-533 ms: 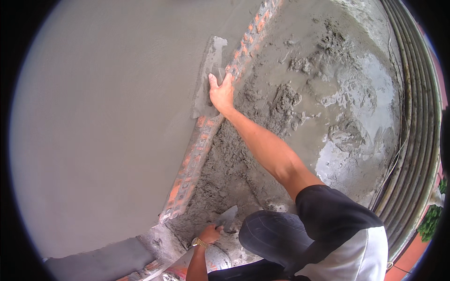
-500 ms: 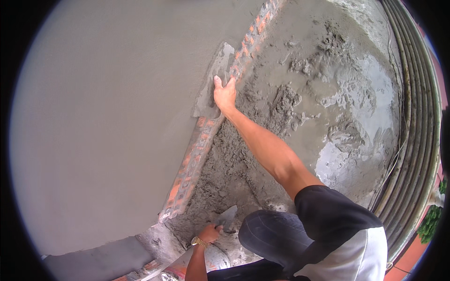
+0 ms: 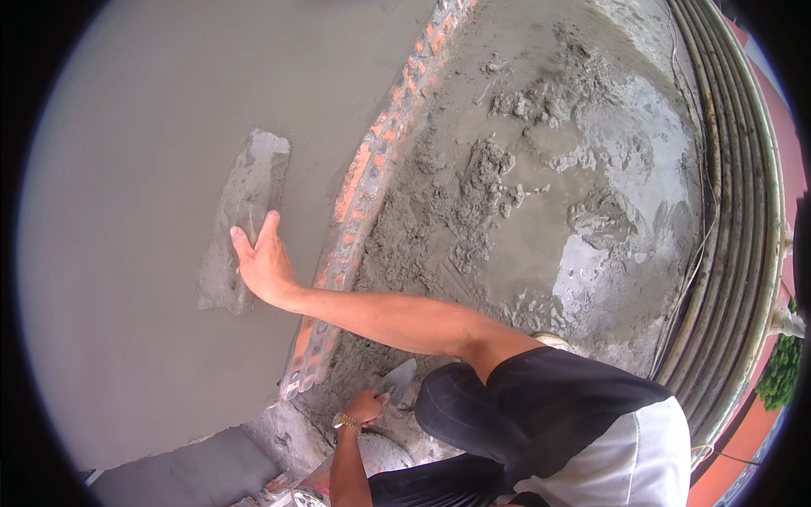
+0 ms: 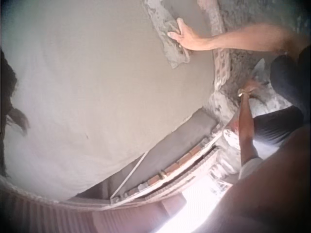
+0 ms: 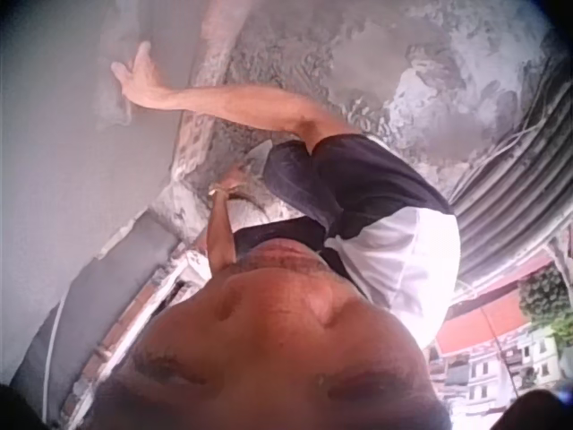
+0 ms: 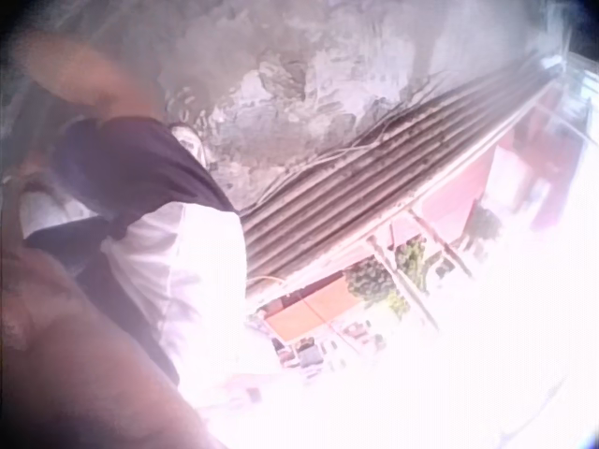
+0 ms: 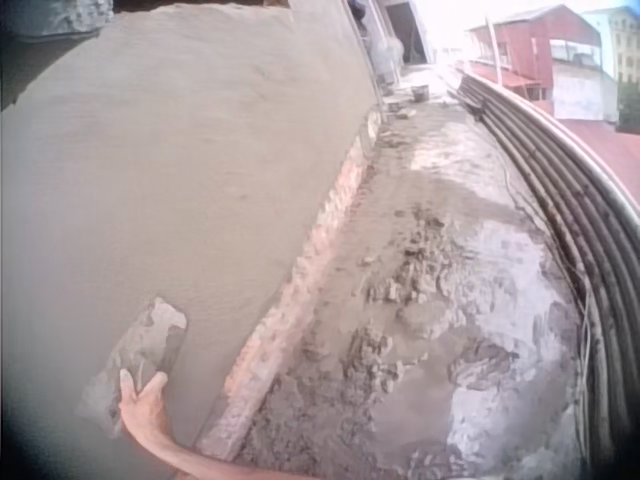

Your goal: The person applies plaster to a brick wall using a trowel and a float, smoothing the surface and filling in gaps while working on a construction site.

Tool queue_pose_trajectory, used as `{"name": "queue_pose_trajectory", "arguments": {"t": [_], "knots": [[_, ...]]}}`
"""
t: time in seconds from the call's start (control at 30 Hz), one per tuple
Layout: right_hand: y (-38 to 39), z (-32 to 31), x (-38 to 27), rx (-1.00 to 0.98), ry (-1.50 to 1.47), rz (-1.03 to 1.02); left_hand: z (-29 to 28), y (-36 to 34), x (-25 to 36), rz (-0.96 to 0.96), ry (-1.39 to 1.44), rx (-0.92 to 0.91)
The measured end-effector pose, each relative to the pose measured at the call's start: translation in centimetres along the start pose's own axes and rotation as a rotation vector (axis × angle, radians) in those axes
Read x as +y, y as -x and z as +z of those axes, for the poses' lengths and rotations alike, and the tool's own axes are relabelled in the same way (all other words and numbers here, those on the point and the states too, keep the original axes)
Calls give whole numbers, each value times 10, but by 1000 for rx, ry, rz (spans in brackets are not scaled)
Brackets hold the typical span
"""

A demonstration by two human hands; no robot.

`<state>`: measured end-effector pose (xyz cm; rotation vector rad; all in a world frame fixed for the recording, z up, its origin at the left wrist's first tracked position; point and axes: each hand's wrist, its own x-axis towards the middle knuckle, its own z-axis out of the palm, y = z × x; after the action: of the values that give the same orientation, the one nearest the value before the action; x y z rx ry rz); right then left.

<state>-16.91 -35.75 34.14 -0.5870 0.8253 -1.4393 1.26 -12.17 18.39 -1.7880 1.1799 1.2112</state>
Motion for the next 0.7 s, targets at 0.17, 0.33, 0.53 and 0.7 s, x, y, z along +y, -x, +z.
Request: {"name": "queue_pose_trajectory", "arguments": {"t": [0.17,0.33,0.53,0.7], "knots": [[-38,4,11,142,280,-547,-18,12,13,-30,13,-70],[-75,-58,-24,75,369,-446,-5,-13,-28,-37,42,-119],[-141,-159,82,530,458,-443,9,-42,-50,15,25,-139],[-100,-127,82,447,-2,78,7,-17,-42,39,31,-24]]}}
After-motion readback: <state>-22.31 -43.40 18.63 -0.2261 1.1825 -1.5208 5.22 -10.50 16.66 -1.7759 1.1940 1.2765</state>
